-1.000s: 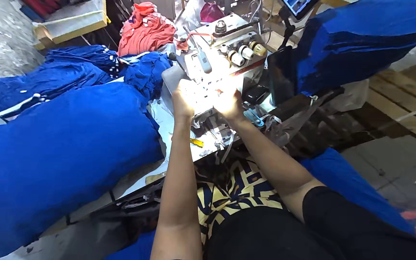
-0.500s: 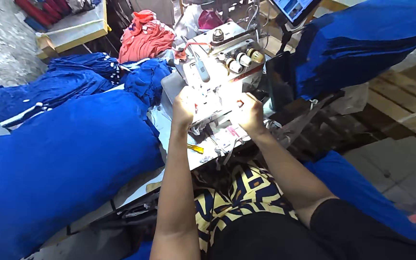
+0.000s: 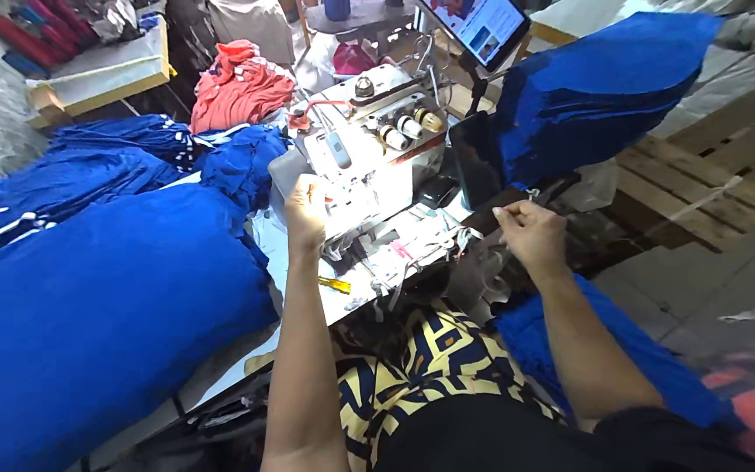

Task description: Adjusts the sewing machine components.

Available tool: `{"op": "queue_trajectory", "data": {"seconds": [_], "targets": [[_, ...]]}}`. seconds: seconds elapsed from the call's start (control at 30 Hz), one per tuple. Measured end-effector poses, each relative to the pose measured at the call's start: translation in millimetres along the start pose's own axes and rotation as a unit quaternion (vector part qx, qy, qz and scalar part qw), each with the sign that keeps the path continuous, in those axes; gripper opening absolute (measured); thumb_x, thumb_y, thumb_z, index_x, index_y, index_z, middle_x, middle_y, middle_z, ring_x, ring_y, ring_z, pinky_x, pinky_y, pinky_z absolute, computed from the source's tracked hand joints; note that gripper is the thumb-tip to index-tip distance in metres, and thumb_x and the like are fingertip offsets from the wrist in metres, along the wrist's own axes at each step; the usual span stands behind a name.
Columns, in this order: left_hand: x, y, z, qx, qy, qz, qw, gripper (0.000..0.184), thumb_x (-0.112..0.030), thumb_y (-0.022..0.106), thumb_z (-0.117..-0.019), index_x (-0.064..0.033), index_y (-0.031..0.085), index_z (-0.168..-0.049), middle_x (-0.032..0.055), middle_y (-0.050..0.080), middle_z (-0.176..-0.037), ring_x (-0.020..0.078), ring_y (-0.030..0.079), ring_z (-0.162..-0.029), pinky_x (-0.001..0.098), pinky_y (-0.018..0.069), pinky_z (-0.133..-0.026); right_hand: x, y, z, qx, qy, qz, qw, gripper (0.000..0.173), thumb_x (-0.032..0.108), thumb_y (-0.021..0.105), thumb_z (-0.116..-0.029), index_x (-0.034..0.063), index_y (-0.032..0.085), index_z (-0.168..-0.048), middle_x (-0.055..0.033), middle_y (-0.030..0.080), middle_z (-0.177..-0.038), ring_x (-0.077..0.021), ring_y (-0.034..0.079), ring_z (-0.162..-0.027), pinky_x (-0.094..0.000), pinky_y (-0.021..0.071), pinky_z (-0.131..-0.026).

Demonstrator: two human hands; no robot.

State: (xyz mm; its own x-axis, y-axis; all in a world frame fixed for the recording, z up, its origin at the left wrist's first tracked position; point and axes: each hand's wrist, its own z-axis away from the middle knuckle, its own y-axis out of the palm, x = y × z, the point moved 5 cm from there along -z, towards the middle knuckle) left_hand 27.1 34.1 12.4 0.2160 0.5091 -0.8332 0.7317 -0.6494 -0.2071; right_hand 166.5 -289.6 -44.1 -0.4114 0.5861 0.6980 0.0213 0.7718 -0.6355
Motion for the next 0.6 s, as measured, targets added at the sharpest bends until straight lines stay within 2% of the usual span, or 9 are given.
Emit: {"op": "queue_trajectory", "data": {"seconds": [0.07, 0.1, 0.17, 0.2, 0.27, 0.43, 0.5, 0.53, 0.6], "targets": [[0, 0, 1, 0.0, -0.012, 0.007, 1.0, 0.015, 0.0, 0.047, -0.1025, 0.0033, 0.06, -0.099, 0.0008, 0.065, -0.086, 0.0015, 0.063, -0.082, 0.0222, 0.0539, -0.08, 7, 3, 13, 0.089, -0.034, -0.025, 0.995, 0.024, 0.014, 0.058, -0.1036, -0.0068, 0.07, -0.107, -0.023, 0.069, -0.081, -0.0345, 0.066, -0.067, -0.0565, 0.0543, -0.068], [0, -1, 1, -0.005, -0.025, 0.007, 1.0, 0.016, -0.001, 0.046, -0.1034, 0.0022, 0.06, -0.099, 0.0003, 0.065, -0.086, 0.0015, 0.063, -0.082, 0.0224, 0.0542, -0.08, 9, 12, 22, 0.189, -0.058, -0.034, 0.98, 0.023, 0.011, 0.055, -0.1037, -0.0058, 0.071, -0.108, -0.0216, 0.071, -0.088, -0.0336, 0.07, -0.076, -0.056, 0.0574, -0.075], [0, -4, 3, -0.012, -0.05, 0.008, 0.999, 0.017, -0.004, 0.043, -0.1055, 0.0023, 0.059, -0.101, 0.0015, 0.064, -0.087, 0.0027, 0.063, -0.083, 0.0236, 0.0548, -0.081, 16, 42, 46, 0.38, -0.135, -0.023, 0.915, 0.023, 0.004, 0.054, -0.1013, -0.0036, 0.073, -0.112, -0.0196, 0.073, -0.107, -0.0322, 0.071, -0.101, -0.0527, 0.0539, -0.095], [1, -6, 4, -0.014, -0.058, 0.008, 0.998, 0.019, -0.005, 0.042, -0.1064, 0.0029, 0.059, -0.102, 0.0024, 0.065, -0.089, 0.0037, 0.064, -0.085, 0.0247, 0.0554, -0.082, 19, 59, 59, 0.428, -0.174, -0.01, 0.887, 0.024, -0.001, 0.054, -0.0982, -0.0041, 0.073, -0.113, -0.0203, 0.073, -0.112, -0.0331, 0.07, -0.108, -0.0517, 0.0518, -0.1], [0, -5, 4, -0.015, -0.062, -0.001, 0.998, 0.019, -0.005, 0.042, -0.1069, 0.0041, 0.058, -0.102, 0.0038, 0.065, -0.09, 0.0042, 0.064, -0.085, 0.0249, 0.0551, -0.082, 20, 96, 79, 0.476, -0.197, 0.041, 0.856, 0.03, -0.006, 0.055, -0.0929, -0.0079, 0.07, -0.119, -0.0256, 0.069, -0.119, -0.0395, 0.065, -0.115, -0.0533, 0.0484, -0.103], [-4, 0, 5, 0.009, -0.078, -0.007, 0.997, 0.015, -0.002, 0.045, -0.1037, 0.0025, 0.059, -0.102, 0.0013, 0.065, -0.087, 0.0015, 0.061, -0.08, 0.0214, 0.0523, -0.077, 22, 146, 100, 0.581, -0.14, 0.161, 0.785, 0.026, 0.007, 0.051, -0.1033, -0.0144, 0.065, -0.11, -0.0349, 0.065, -0.114, -0.0513, 0.062, -0.113, -0.0645, 0.0457, -0.096], [-4, 0, 5, 0.009, -0.085, -0.006, 0.996, 0.015, -0.002, 0.045, -0.1038, 0.0024, 0.059, -0.104, 0.0012, 0.064, -0.087, 0.0014, 0.061, -0.081, 0.0214, 0.0522, -0.078, 36, 137, 109, 0.627, -0.071, 0.202, 0.749, 0.035, 0.012, 0.045, -0.1092, -0.0113, 0.06, -0.13, -0.0314, 0.059, -0.136, -0.0472, 0.055, -0.13, -0.0624, 0.04, -0.108], [-3, -1, 5, 0.005, -0.083, -0.01, 0.996, 0.015, -0.002, 0.045, -0.1037, 0.0028, 0.06, -0.103, 0.0018, 0.064, -0.087, 0.0018, 0.061, -0.081, 0.0215, 0.0522, -0.078, 37, 134, 114, 0.63, -0.06, 0.207, 0.746, 0.038, 0.014, 0.041, -0.1104, -0.0094, 0.057, -0.136, -0.0295, 0.056, -0.142, -0.0452, 0.052, -0.134, -0.0604, 0.0377, -0.111], [-1, -2, 5, -0.007, -0.088, -0.013, 0.996, 0.014, -0.001, 0.046, -0.1029, 0.0022, 0.06, -0.1, 0.0024, 0.063, -0.085, 0.003, 0.061, -0.079, 0.0218, 0.0517, -0.076, 23, 151, 122, 0.586, -0.094, 0.187, 0.783, 0.037, 0.014, 0.044, -0.1081, -0.0104, 0.06, -0.13, -0.0318, 0.06, -0.134, -0.0482, 0.057, -0.127, -0.0636, 0.0429, -0.105]]}}
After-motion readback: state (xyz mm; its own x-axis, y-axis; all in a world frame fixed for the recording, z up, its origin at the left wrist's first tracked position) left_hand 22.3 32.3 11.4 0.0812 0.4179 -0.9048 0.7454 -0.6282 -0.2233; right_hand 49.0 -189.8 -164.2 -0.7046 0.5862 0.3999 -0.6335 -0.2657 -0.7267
